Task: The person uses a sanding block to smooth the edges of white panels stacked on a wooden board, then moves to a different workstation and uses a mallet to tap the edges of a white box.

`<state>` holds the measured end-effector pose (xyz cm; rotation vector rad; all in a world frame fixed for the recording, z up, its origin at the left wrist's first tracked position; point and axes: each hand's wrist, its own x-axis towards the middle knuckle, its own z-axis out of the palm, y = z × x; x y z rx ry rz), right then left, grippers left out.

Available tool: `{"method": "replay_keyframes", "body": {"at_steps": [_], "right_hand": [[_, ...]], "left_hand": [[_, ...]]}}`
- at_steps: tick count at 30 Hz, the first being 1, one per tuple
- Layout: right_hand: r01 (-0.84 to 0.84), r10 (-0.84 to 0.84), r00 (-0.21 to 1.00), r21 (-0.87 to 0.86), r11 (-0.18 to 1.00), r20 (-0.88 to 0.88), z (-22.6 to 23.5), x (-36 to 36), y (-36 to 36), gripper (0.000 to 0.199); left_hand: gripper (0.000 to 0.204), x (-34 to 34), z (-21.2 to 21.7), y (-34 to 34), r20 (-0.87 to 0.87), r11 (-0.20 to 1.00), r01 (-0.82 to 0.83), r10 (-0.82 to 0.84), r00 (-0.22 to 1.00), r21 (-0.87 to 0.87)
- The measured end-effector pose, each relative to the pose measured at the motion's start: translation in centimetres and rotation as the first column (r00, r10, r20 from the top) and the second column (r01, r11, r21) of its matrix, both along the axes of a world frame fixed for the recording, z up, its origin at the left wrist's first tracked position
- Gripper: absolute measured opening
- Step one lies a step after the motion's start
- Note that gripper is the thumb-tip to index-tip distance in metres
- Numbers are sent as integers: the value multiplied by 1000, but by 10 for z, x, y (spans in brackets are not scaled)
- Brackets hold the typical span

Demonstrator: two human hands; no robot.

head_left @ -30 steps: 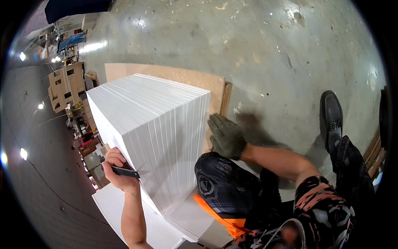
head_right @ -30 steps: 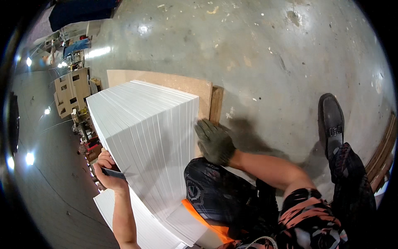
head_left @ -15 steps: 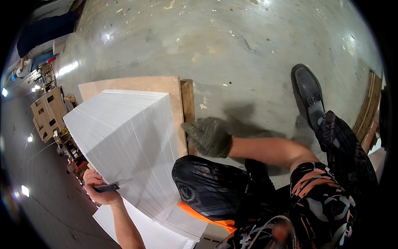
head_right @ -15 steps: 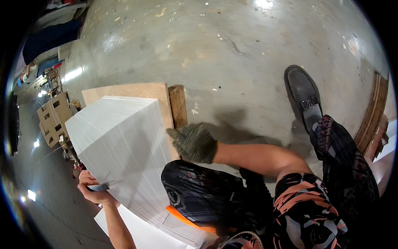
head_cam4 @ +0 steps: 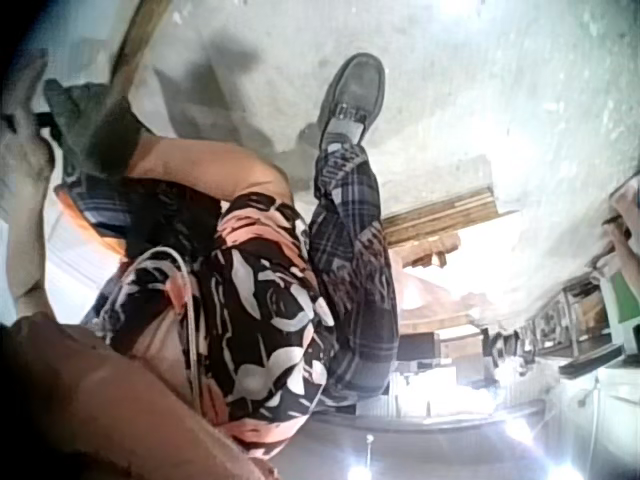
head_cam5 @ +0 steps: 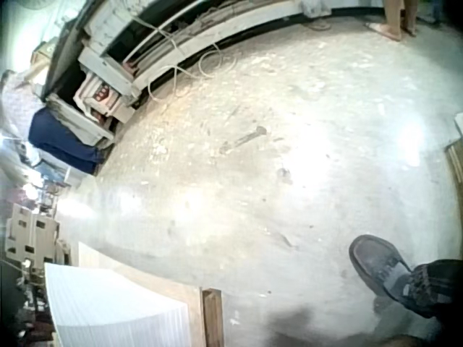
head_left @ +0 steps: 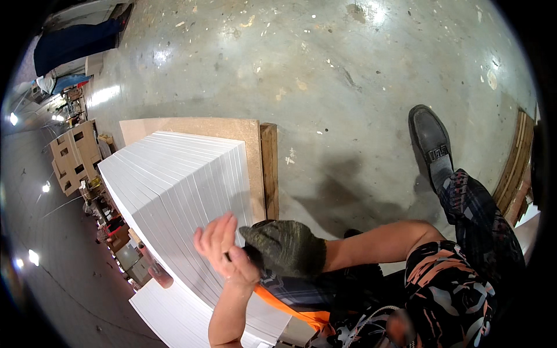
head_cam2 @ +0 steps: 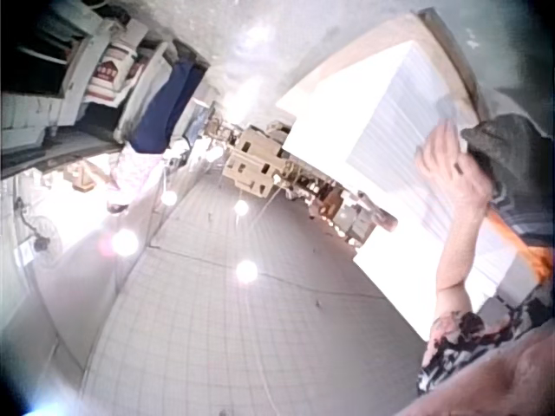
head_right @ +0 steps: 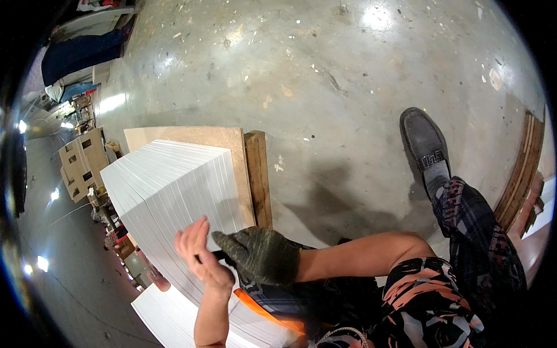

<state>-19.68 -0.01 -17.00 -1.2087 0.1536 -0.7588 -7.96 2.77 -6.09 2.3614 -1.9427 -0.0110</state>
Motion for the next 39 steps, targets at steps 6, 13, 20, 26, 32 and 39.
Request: {"method": "replay_keyframes", "body": {"at_steps": [6, 13, 20, 26, 32, 39], "right_hand": [[-133, -105, 791, -336, 932, -603, -73, 3, -28, 39], [37, -779, 455, -865, 500, -431, -220, -79, -133, 26], [-41, -671, 449, -764, 644, -590, -210, -64, -131, 29], [-61, -705, 449, -806, 589, -550, -212, -77, -133, 27], [-52, -669, 416, -751, 658, -616, -190, -62, -135, 26], [9, -730, 442, -811, 585, -522, -204, -72, -132, 29]], "left_hand": [[64, 10, -26, -34, 169, 919, 141, -216, 962, 369], [28, 76, -79, -80, 522, 844, 218, -485, 702, 490], [6, 98, -139, -89, 467, 869, 129, -376, 800, 477], [5, 84, -119, -98, 493, 805, -61, -300, 817, 590], [6, 88, -137, -101, 504, 800, -17, -361, 785, 600], [6, 86, -109, -101, 503, 818, -55, -298, 811, 573]]}}
